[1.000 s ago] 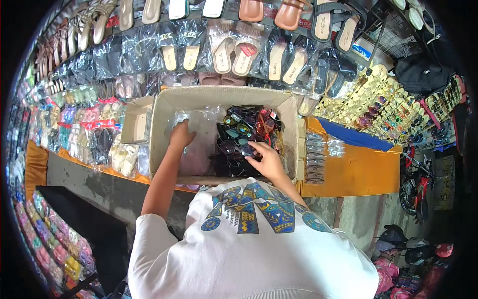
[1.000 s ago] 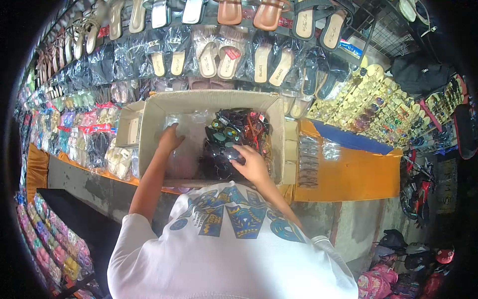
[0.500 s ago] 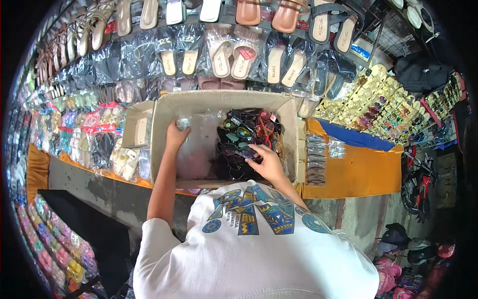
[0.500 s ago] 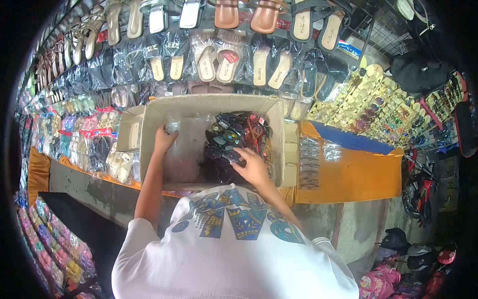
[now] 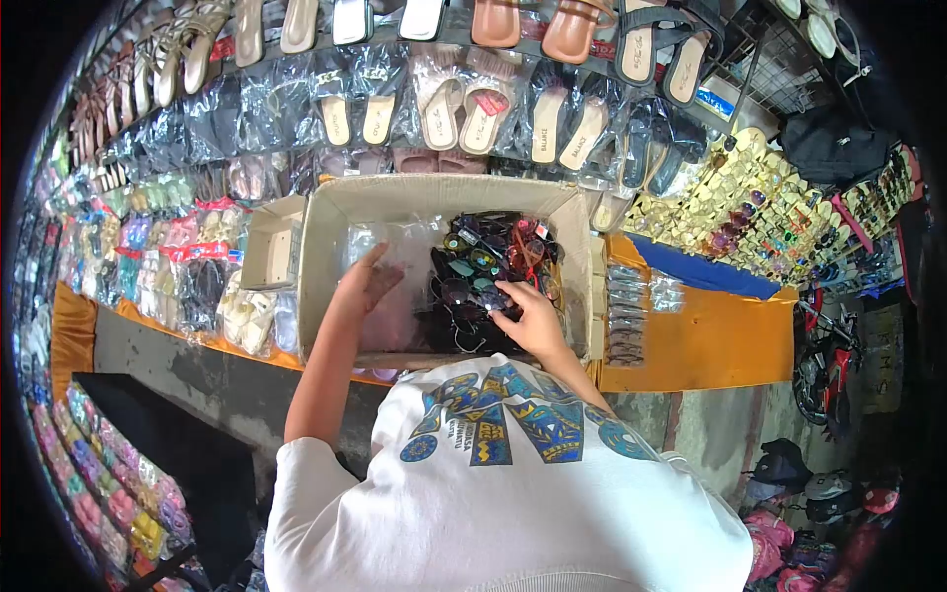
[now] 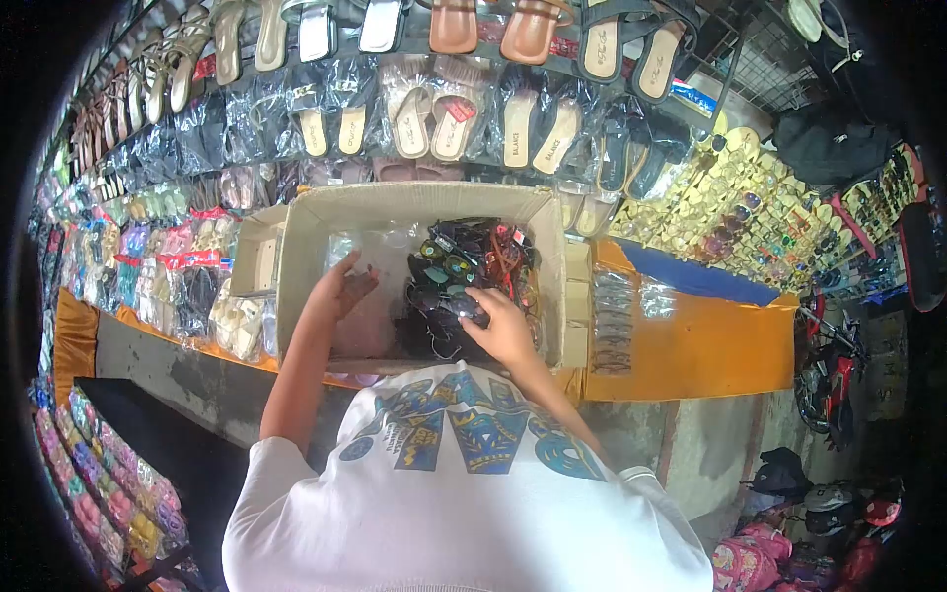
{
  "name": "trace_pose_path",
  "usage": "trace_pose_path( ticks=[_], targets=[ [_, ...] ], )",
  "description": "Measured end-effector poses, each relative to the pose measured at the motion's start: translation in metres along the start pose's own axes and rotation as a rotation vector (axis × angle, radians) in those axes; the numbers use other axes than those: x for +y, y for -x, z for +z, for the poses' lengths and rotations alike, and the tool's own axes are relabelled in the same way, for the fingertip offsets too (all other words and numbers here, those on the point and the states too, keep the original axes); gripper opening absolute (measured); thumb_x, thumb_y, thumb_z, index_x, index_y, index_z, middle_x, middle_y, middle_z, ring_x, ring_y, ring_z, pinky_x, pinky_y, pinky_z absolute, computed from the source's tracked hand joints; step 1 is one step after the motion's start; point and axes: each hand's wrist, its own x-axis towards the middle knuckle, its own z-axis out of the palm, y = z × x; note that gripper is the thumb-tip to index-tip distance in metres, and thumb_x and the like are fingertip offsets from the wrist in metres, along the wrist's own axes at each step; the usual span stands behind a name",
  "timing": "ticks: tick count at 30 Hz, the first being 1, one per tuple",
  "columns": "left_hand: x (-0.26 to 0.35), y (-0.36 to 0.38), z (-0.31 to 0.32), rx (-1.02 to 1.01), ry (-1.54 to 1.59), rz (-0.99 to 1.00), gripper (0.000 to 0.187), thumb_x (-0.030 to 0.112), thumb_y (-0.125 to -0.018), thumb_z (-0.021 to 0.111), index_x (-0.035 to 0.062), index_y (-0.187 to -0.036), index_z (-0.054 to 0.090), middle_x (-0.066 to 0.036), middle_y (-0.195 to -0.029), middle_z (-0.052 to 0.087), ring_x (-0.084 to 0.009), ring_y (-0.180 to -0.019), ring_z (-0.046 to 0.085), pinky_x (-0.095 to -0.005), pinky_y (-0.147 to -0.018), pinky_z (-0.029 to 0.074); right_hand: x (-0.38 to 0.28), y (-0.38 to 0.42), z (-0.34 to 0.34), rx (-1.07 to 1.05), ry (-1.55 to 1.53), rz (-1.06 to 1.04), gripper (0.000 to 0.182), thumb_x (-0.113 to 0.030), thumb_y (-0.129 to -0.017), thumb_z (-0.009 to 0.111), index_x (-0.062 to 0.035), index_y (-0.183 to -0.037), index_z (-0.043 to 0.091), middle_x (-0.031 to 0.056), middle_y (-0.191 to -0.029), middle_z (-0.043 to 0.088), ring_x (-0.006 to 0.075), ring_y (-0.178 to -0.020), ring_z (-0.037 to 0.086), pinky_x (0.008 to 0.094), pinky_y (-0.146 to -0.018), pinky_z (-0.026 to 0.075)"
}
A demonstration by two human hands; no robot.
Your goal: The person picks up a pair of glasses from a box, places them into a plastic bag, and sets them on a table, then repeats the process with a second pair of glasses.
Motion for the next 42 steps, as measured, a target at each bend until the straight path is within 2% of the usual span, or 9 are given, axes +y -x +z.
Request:
trace_pose_path(
  ticks=[3, 10, 13, 15, 19, 21, 25, 37, 42],
  targets=[
    [-0.002, 0.035, 0.019, -0.09, 0.038, -0.12, 0.119, 0.04, -0.091, 0.08, -0.0069, -0.16, -0.004, -0.033, -0.153, 0.037, -0.0443, -0.124, 0.061, -0.0535, -0.1, 0.056, -0.002, 0.001, -0.001, -0.023, 0.001, 0.026, 0.05, -0.016, -0.081, 0.081, -0.0054, -0.128, 0.067, 0.0146, -0.106, 0.068, 0.0306, -0.089, 0.068, 0.0392, -0.082, 0.054],
    [0.004, 0.057, 0.014, -0.261, -0.147, -0.192, 0.114, 0.048, -0.097, 0.068, -0.0008, -0.161, -0.013, -0.036, -0.148, 0.046, -0.0472, -0.123, 0.061, -0.0568, -0.1, 0.055, 0.002, 0.003, 0.0, 0.0, -0.016, 0.046, 0.051, -0.017, -0.081, 0.081, -0.0041, -0.128, 0.067, 0.0148, -0.107, 0.068, 0.0308, -0.091, 0.068, 0.0393, -0.083, 0.055],
    [0.015, 0.074, 0.02, -0.032, -0.856, 0.0, 0.095, 0.042, -0.098, 0.065, 0.0024, -0.164, 0.009, -0.034, -0.133, 0.06, -0.0474, -0.117, 0.065, -0.0555, -0.096, 0.056, 0.007, 0.002, 0.003, 0.041, 0.003, 0.002, 0.052, -0.015, -0.08, 0.084, -0.0038, -0.128, 0.068, 0.0128, -0.107, 0.069, 0.0237, -0.083, 0.066, 0.0334, -0.072, 0.053],
    [0.023, 0.071, 0.012, 0.033, -1.623, 0.417, 0.077, 0.031, -0.093, 0.072, 0.0063, -0.157, 0.036, -0.028, -0.12, 0.068, -0.0457, -0.105, 0.07, -0.0521, -0.09, 0.058, 0.007, 0.001, 0.003, 0.063, 0.032, -0.016, 0.052, -0.014, -0.08, 0.084, -0.0037, -0.128, 0.068, 0.0129, -0.107, 0.069, 0.0238, -0.084, 0.067, 0.0338, -0.074, 0.053],
    [0.028, 0.072, 0.018, -0.117, -1.792, 0.669, 0.074, 0.02, -0.081, 0.081, 0.0113, -0.147, 0.05, -0.021, -0.133, 0.064, -0.0408, -0.116, 0.066, -0.0503, -0.097, 0.054, 0.002, 0.001, 0.0, 0.027, -0.006, 0.067, 0.05, -0.018, -0.081, 0.082, -0.0046, -0.127, 0.067, 0.0155, -0.111, 0.069, 0.0332, -0.097, 0.069, 0.0398, -0.086, 0.055],
    [0.025, 0.064, 0.019, -0.25, -2.081, 1.137, 0.089, 0.016, -0.07, 0.089, 0.0164, -0.149, 0.049, -0.014, -0.149, 0.054, -0.0348, -0.136, 0.054, -0.0496, -0.11, 0.046, 0.007, 0.002, 0.002, 0.04, 0.031, 0.063, 0.051, -0.019, -0.08, 0.082, -0.0049, -0.127, 0.067, 0.0159, -0.113, 0.069, 0.0356, -0.1, 0.069, 0.041, -0.087, 0.055],
    [0.022, 0.048, 0.028, -0.398, -2.186, 1.219, 0.095, 0.016, -0.063, 0.091, 0.0189, -0.149, 0.05, -0.012, -0.158, 0.043, -0.0319, -0.147, 0.041, -0.0496, -0.118, 0.038, 0.012, 0.003, 0.002, 0.088, 0.073, -0.007, 0.05, -0.016, -0.08, 0.082, -0.0034, -0.127, 0.068, 0.0146, -0.103, 0.069, 0.0279, -0.087, 0.068, 0.0361, -0.076, 0.055],
    [0.013, 0.026, 0.027, -0.52, -2.113, 1.245, 0.08, 0.016, -0.058, 0.093, 0.0165, -0.13, 0.058, -0.013, -0.147, 0.051, -0.0361, -0.144, 0.042, -0.0501, -0.12, 0.036, 0.001, 0.004, -0.005, 0.168, 0.139, -0.058, 0.051, -0.02, -0.075, 0.085, -0.0083, -0.122, 0.072, 0.0123, -0.114, 0.068, 0.0345, -0.105, 0.064, 0.0445, -0.094, 0.049],
    [0.012, 0.047, 0.033, -0.326, -1.937, 1.13, 0.075, 0.029, -0.063, 0.093, 0.0127, -0.128, 0.059, -0.011, -0.128, 0.062, -0.037, -0.126, 0.058, -0.0664, -0.114, 0.036, -0.004, 0.002, -0.007, 0.254, 0.153, -0.115, 0.05, -0.019, -0.074, 0.086, -0.0092, -0.122, 0.072, 0.009, -0.112, 0.065, 0.033, -0.106, 0.061, 0.0434, -0.095, 0.048]
  ],
)
